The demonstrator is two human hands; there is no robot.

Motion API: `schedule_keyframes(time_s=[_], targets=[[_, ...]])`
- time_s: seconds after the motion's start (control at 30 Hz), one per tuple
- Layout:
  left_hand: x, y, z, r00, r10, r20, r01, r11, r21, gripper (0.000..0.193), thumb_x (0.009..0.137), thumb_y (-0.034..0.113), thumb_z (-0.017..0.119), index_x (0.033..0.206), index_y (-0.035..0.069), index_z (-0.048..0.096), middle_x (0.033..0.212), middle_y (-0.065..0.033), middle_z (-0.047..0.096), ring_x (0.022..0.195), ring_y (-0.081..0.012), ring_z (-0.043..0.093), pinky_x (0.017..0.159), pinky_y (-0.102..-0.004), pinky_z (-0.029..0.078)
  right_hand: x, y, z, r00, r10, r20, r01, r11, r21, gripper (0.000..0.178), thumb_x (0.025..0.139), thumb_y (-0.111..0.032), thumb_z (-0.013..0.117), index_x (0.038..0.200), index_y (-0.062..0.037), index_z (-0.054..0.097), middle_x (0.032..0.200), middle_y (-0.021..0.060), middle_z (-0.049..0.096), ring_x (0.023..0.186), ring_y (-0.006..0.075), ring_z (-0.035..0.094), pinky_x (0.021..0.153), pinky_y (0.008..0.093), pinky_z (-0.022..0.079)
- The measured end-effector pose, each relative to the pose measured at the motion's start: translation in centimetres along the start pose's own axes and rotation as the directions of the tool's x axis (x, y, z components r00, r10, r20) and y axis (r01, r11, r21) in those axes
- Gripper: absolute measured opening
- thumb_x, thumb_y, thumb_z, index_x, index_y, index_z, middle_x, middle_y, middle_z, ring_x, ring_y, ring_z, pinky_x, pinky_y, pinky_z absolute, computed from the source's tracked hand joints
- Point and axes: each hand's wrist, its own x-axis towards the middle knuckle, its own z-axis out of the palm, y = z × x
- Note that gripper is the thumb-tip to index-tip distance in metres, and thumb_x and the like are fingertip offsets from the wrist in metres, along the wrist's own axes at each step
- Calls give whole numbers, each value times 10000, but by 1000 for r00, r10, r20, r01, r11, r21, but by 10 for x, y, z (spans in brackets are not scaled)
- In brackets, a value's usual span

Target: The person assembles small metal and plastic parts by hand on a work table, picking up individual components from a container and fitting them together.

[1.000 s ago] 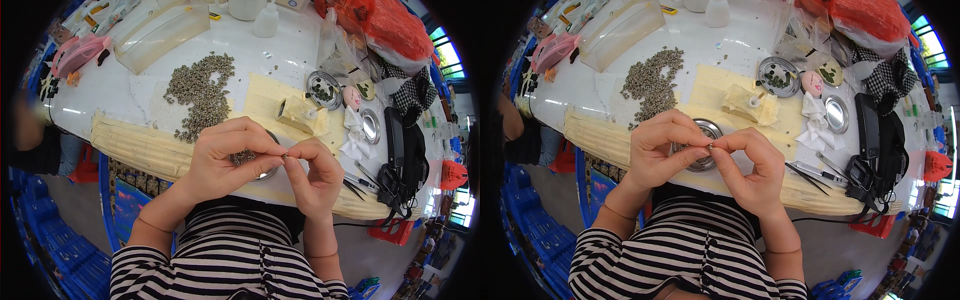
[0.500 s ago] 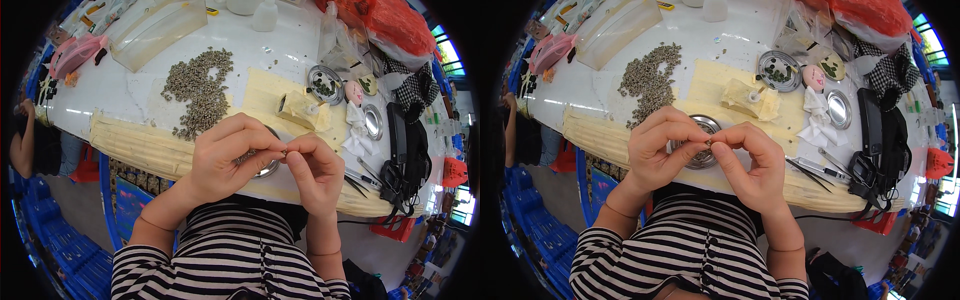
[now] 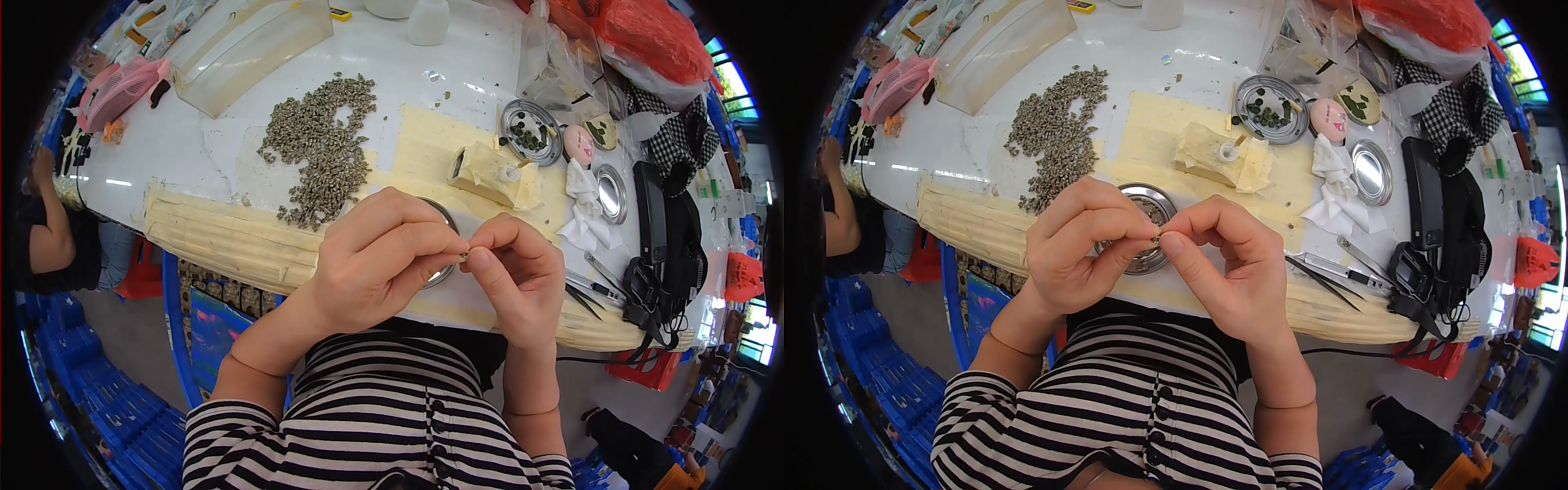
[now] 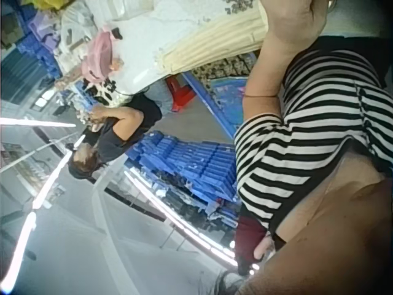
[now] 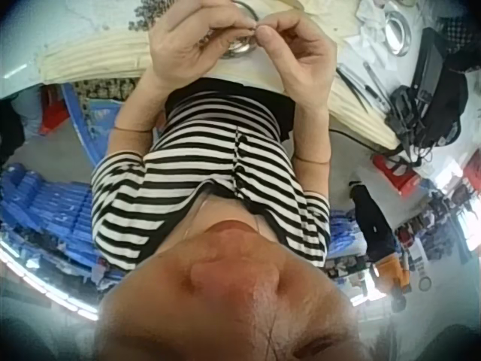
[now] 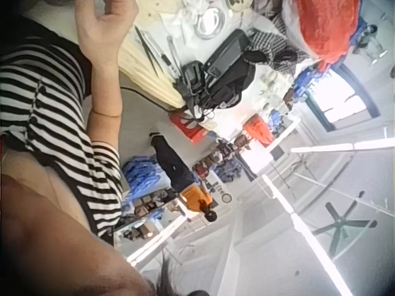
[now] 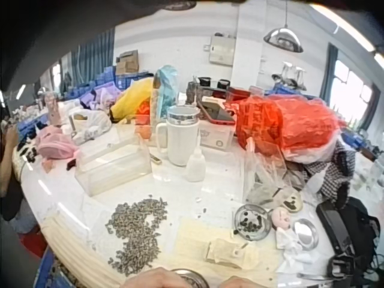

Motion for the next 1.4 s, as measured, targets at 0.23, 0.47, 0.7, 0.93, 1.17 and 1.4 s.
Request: schedule_keyframes(time_s=[0.23, 0.47, 0.7, 0.93, 1.17, 1.4], targets=[[-1, 0, 2, 1000, -5, 0, 5, 1000, -1, 171, 770, 2, 787, 913, 20, 695, 855, -78, 651, 754, -216, 619, 654, -306, 507, 0, 2, 0, 1000, -17, -11, 16, 999, -28, 66, 907, -21, 685, 953, 16, 656, 904, 35, 661, 829, 93, 596, 788, 240, 483], [-3, 2, -4, 911, -397, 110, 397, 770, -500, 139, 880, -22, 705, 1019, -9, 705, 885, -49, 669, 816, -115, 656, 725, -235, 550, 5, 3, 8, 914, -402, -58, 351, 854, -384, 168, 803, 43, 745, 960, 7, 696, 896, 91, 692, 801, 163, 652, 731, 270, 517], [-2, 3, -9, 762, -546, 347, 591, 367, -719, 122, 927, -12, 656, 1036, -67, 661, 957, -84, 661, 842, -109, 646, 750, -230, 538, 9, 3, 10, 808, -588, 36, 501, 654, -567, 234, 758, 92, 752, 964, -16, 733, 906, 109, 701, 805, 202, 680, 692, 280, 545], [-3, 4, -6, 773, -555, 307, 567, 386, -728, 102, 924, -28, 645, 1019, -60, 666, 947, -87, 648, 817, -113, 641, 723, -245, 539, 9, 4, 9, 866, -500, -4, 445, 776, -447, 216, 765, 93, 749, 959, 1, 725, 908, 109, 702, 806, 195, 678, 700, 276, 538], [-7, -1, -7, 810, -498, 312, 544, 435, -718, 156, 948, -5, 640, 1084, -80, 659, 934, -71, 689, 835, -87, 651, 732, -210, 543, 8, 6, 8, 887, -462, -18, 420, 821, -386, 211, 770, 80, 758, 965, 7, 721, 904, 109, 705, 805, 194, 669, 717, 277, 527], [-6, -2, -6, 804, -504, 315, 538, 393, -746, 142, 936, -10, 650, 1060, -79, 662, 937, -90, 683, 819, -110, 658, 729, -231, 549, 9, 4, 8, 881, -472, -19, 430, 818, -383, 214, 769, 78, 763, 965, 4, 723, 910, 115, 706, 800, 193, 679, 702, 270, 534]])
